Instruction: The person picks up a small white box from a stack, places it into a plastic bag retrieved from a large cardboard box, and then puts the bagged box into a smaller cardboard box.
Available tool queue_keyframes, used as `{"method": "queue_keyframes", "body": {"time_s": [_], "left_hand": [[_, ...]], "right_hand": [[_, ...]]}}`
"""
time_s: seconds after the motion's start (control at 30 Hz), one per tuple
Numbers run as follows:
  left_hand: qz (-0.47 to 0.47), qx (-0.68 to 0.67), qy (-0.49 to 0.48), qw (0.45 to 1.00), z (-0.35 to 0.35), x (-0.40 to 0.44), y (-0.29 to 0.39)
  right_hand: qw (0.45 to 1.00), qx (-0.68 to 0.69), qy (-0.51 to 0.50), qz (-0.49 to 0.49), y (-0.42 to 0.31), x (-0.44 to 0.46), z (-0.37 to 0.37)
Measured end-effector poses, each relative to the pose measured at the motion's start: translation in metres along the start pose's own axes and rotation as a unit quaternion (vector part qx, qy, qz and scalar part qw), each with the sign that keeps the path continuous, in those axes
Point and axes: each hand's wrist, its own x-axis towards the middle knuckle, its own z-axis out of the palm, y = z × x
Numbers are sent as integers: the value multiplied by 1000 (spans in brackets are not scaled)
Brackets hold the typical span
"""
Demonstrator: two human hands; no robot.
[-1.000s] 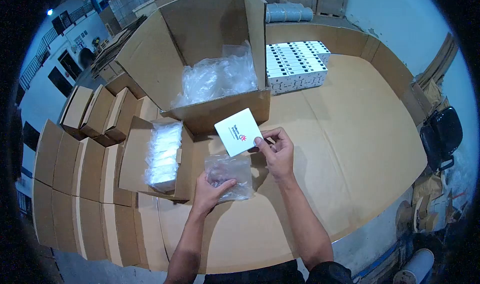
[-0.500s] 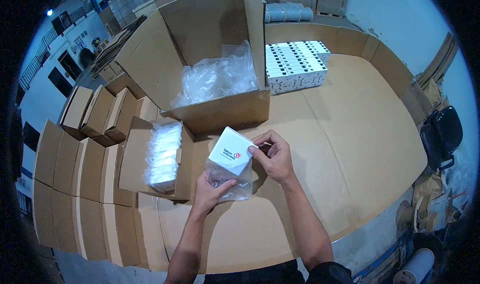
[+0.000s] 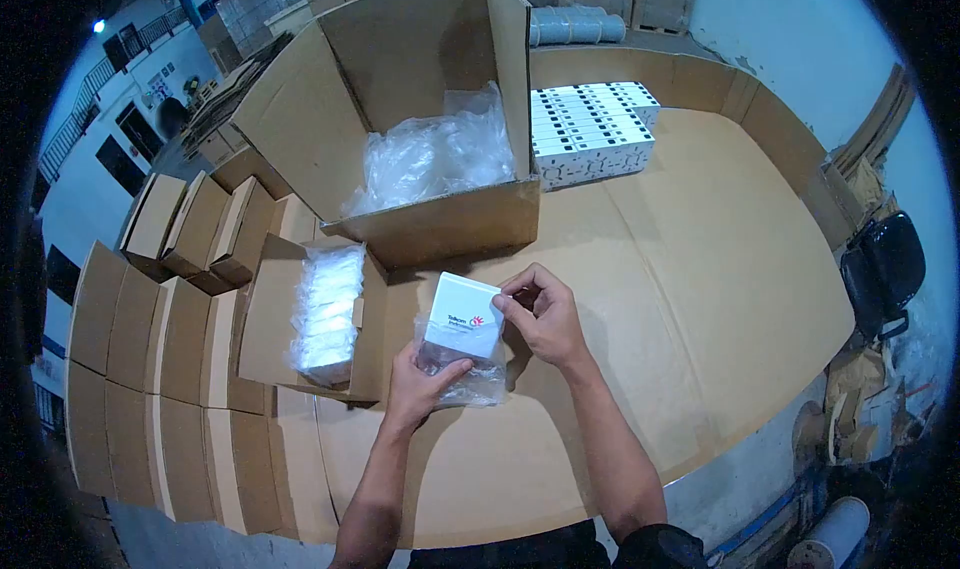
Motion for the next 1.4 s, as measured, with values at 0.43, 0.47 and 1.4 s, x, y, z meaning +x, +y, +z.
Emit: {"method": "queue_keyframes", "body": {"time_s": [0.43,0.47,1.4], "left_hand": [[-25,-105,55,993,6,1,2],[-14,-122,73,990,6,3,-3],[-5,-171,123,978,3,10,-24]], "right_hand": [[995,-13,-26,91,5,1,3],[995,-13,-26,91,4,1,4],[984,-79,-109,113,-5,-4,10]]}}
